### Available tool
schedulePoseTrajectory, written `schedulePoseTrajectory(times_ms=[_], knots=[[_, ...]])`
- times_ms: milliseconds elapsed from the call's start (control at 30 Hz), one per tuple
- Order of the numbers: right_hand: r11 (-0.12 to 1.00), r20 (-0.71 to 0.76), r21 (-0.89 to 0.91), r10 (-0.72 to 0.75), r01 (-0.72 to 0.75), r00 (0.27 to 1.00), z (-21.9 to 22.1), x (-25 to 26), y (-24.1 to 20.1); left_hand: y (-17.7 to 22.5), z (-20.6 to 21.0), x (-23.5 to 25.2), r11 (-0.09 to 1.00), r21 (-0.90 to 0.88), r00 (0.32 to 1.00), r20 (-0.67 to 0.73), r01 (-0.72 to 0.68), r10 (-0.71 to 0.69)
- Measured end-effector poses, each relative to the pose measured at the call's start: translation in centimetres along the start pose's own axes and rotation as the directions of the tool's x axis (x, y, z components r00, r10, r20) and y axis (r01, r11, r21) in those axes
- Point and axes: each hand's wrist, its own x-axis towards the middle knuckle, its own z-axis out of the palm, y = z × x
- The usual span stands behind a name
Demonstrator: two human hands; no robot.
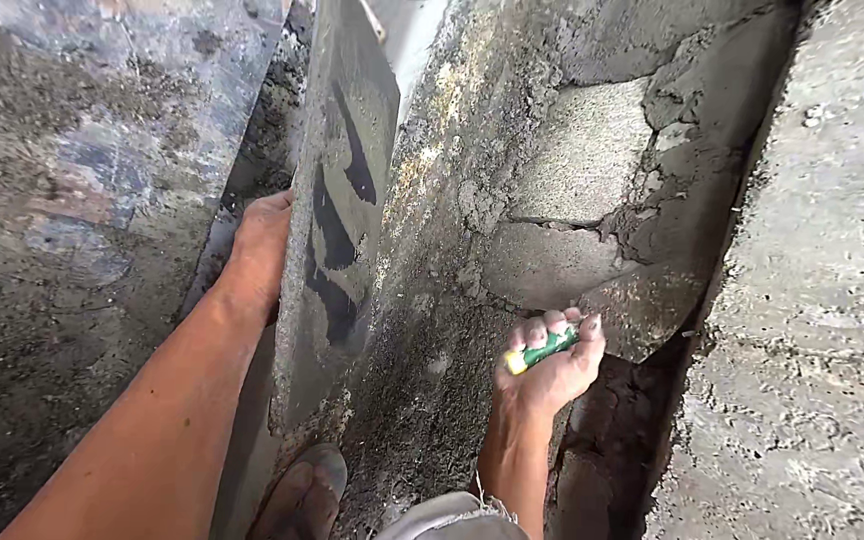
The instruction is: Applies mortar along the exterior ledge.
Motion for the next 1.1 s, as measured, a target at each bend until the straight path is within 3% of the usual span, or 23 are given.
schedulePoseTrajectory(times_ms=[100, 233, 333, 467, 567, 700, 767, 833, 933, 1033, 1100], knots=[[0.996, -0.047, -0.094, -0.011, 0.006, 0.999, -2.5, -2.0, 1.0, -0.1, 0.2, -0.6, 0.998, 0.048, 0.999, -0.01, -0.032, 0.033], [0.949, -0.15, -0.312, -0.103, 0.052, 0.983, -4.2, -5.2, 3.4, -0.9, 0.8, -0.8, 0.999, -0.023, 0.999, -0.018, -0.047, 0.047], [0.887, -0.047, -0.454, -0.123, 0.088, 0.991, -4.5, -5.4, 5.5, -2.4, 0.8, -1.0, 0.989, -0.054, 0.989, 0.046, -0.137, 0.14], [0.803, 0.117, -0.595, 0.116, -0.024, 0.986, -2.7, -3.7, 7.3, -2.5, 0.7, -1.9, 0.988, 0.031, 0.986, 0.062, -0.154, 0.152], [0.714, 0.138, -0.681, 0.344, -0.164, 0.929, -0.8, -2.7, 8.3, -2.3, 0.1, -2.0, 0.977, 0.063, 0.976, 0.093, -0.204, 0.198], [0.754, 0.168, -0.569, 0.496, -0.327, 0.852, 0.8, -2.8, 9.0, -1.8, -0.3, -2.5, 0.968, 0.136, 0.976, 0.071, -0.212, 0.204], [0.759, 0.229, -0.498, 0.582, -0.419, 0.78, 1.2, -2.5, 8.6, -1.7, -0.6, -2.6, 0.963, 0.153, 0.973, 0.101, -0.222, 0.209], [0.675, 0.25, -0.557, 0.692, -0.484, 0.678, 1.7, -1.3, 7.7, -1.7, -0.4, -2.7, 0.956, 0.163, 0.968, 0.103, -0.245, 0.23], [0.596, 0.199, -0.653, 0.731, -0.468, 0.653, 2.7, 0.9, 7.1, -1.7, -0.3, -3.0, 0.954, 0.179, 0.968, 0.109, -0.242, 0.225], [0.595, 0.253, -0.673, 0.743, -0.439, 0.619, 3.3, 3.3, 6.8, -2.1, -0.4, -2.5, 0.945, 0.179, 0.957, 0.147, -0.273, 0.249], [0.611, 0.262, -0.661, 0.732, -0.436, 0.628, 3.2, 5.0, 6.6, -2.8, -1.2, -1.5, 0.918, 0.109, 0.903, 0.254, -0.382, 0.346]])
